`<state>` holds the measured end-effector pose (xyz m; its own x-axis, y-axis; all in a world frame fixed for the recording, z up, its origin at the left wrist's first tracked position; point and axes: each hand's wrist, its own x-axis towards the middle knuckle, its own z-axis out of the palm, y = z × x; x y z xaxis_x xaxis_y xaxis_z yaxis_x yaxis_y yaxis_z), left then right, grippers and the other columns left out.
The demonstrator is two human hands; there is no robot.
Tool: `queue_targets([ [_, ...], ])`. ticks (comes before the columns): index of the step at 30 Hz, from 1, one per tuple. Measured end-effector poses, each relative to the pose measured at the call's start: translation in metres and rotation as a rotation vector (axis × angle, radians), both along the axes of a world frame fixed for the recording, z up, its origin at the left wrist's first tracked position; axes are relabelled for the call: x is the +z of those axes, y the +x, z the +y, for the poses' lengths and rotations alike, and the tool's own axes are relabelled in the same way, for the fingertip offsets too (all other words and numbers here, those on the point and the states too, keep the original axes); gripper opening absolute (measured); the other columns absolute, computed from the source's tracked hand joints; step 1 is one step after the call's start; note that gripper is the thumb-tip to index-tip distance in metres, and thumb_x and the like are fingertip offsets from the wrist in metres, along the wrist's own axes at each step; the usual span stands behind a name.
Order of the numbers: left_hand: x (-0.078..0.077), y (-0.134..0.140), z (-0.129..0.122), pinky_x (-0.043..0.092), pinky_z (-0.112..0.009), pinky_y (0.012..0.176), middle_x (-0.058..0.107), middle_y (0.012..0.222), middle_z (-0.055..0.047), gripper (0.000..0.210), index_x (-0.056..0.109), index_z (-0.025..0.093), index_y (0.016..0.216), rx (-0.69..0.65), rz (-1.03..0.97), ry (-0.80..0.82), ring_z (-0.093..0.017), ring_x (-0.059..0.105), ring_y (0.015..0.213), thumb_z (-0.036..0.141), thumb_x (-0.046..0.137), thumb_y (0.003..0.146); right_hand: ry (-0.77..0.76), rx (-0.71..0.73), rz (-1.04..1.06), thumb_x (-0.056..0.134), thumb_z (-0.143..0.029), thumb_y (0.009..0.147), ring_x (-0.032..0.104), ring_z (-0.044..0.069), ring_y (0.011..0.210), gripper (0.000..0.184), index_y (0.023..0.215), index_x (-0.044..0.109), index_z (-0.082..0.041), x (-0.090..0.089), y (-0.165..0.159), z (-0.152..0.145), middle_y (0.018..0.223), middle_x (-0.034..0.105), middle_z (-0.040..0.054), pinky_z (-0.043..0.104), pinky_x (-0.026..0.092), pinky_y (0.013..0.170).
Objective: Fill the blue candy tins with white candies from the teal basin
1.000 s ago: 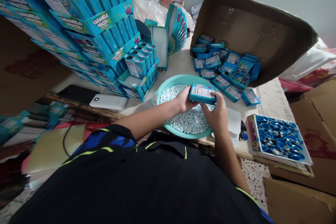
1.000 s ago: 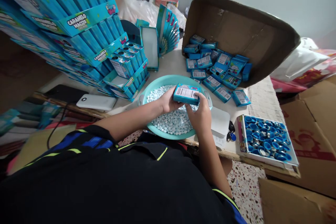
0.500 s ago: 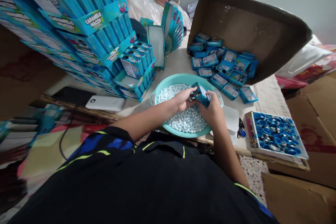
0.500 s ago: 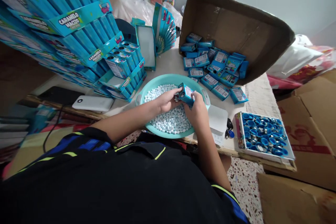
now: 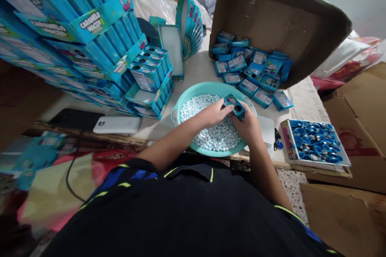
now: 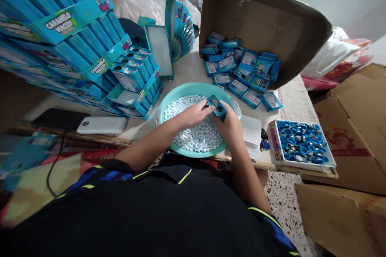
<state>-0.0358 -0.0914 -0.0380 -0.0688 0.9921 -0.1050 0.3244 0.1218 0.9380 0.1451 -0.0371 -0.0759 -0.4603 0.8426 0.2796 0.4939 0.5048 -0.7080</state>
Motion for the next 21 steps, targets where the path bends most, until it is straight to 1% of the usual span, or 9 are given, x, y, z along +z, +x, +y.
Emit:
queue_targets([
  [2, 0.009, -0.003, -0.008, 0.041, -0.056, 0.122, 0.073, 0.137, -0.022, 0.052, 0.066, 0.011, 0.135, -0.085, 0.378, -0.034, -0.039, 0.065, 0.134, 0.053, 0.047, 0.110, -0.032, -0.035, 0.017, 0.067, -0.047, 0.096, 0.071, 0.041, 0.124, 0.051, 0.141, 0.065, -0.024, 0.002, -0.001, -0.001, 0.134, 0.077, 0.0163, 0.064, 0.058, 0.102],
  [3, 0.012, -0.004, -0.011, 0.033, -0.061, 0.127, 0.071, 0.142, -0.022, 0.055, 0.065, 0.011, 0.137, -0.117, 0.502, -0.057, -0.039, 0.062, 0.138, 0.054, 0.041, 0.112, -0.043, -0.046, 0.033, 0.067, -0.049, 0.095, 0.072, 0.041, 0.120, 0.049, 0.137, 0.066, -0.024, 0.003, -0.001, -0.001, 0.128, 0.078, 0.0160, 0.062, 0.058, 0.099],
  [5, 0.018, -0.005, -0.017, 0.022, -0.066, 0.131, 0.071, 0.145, -0.019, 0.056, 0.068, 0.014, 0.138, -0.194, 0.642, -0.087, -0.038, 0.060, 0.143, 0.052, 0.034, 0.115, -0.065, -0.069, 0.078, 0.066, -0.051, 0.095, 0.072, 0.038, 0.111, 0.043, 0.128, 0.067, -0.023, 0.005, -0.001, -0.001, 0.119, 0.078, 0.0145, 0.059, 0.059, 0.095],
  [6, 0.019, -0.004, -0.019, 0.021, -0.066, 0.132, 0.072, 0.144, -0.017, 0.054, 0.070, 0.016, 0.137, -0.246, 0.684, -0.097, -0.038, 0.060, 0.143, 0.051, 0.034, 0.115, -0.079, -0.088, 0.104, 0.065, -0.053, 0.095, 0.072, 0.036, 0.107, 0.041, 0.124, 0.066, -0.023, 0.005, -0.001, -0.002, 0.115, 0.077, 0.0137, 0.057, 0.059, 0.094],
  [8, 0.019, 0.000, -0.024, 0.031, -0.062, 0.129, 0.070, 0.145, -0.018, 0.050, 0.070, 0.017, 0.139, -0.363, 0.777, -0.095, -0.038, 0.060, 0.143, 0.048, 0.042, 0.114, -0.119, -0.142, 0.150, 0.064, -0.060, 0.095, 0.070, 0.034, 0.101, 0.042, 0.116, 0.064, -0.024, 0.006, -0.001, -0.002, 0.109, 0.076, 0.0121, 0.054, 0.058, 0.091],
  [10, 0.018, 0.006, -0.028, 0.041, -0.058, 0.123, 0.064, 0.151, -0.022, 0.051, 0.065, 0.014, 0.148, -0.449, 0.876, -0.064, -0.041, 0.056, 0.146, 0.047, 0.052, 0.110, -0.158, -0.198, 0.192, 0.063, -0.066, 0.093, 0.069, 0.032, 0.099, 0.045, 0.111, 0.063, -0.024, 0.006, 0.000, -0.004, 0.105, 0.074, 0.0107, 0.052, 0.058, 0.091],
  [13, 0.019, 0.014, -0.033, 0.051, -0.056, 0.113, 0.064, 0.147, -0.026, 0.057, 0.063, 0.010, 0.150, -0.488, 0.939, -0.031, -0.044, 0.058, 0.140, 0.048, 0.057, 0.109, -0.186, -0.234, 0.271, 0.065, -0.070, 0.093, 0.067, 0.031, 0.101, 0.046, 0.104, 0.061, -0.025, 0.002, 0.001, -0.004, 0.102, 0.074, 0.0087, 0.051, 0.057, 0.095],
  [17, 0.024, 0.015, -0.033, 0.057, -0.053, 0.103, 0.070, 0.130, -0.024, 0.045, 0.071, 0.009, 0.136, -0.532, 0.967, 0.002, -0.043, 0.063, 0.130, 0.042, 0.057, 0.109, -0.200, -0.275, 0.418, 0.069, -0.071, 0.092, 0.068, 0.028, 0.099, 0.047, 0.101, 0.061, -0.026, -0.005, 0.001, 0.000, 0.100, 0.073, 0.0066, 0.050, 0.057, 0.099],
  [21, 0.025, 0.010, -0.028, 0.056, -0.052, 0.104, 0.069, 0.130, -0.021, 0.039, 0.073, 0.011, 0.131, -0.573, 1.005, 0.012, -0.041, 0.064, 0.129, 0.038, 0.055, 0.110, -0.158, -0.310, 0.571, 0.067, -0.072, 0.093, 0.069, 0.029, 0.106, 0.051, 0.116, 0.063, -0.026, -0.008, 0.000, 0.006, 0.113, 0.074, 0.0090, 0.050, 0.059, 0.101],
])
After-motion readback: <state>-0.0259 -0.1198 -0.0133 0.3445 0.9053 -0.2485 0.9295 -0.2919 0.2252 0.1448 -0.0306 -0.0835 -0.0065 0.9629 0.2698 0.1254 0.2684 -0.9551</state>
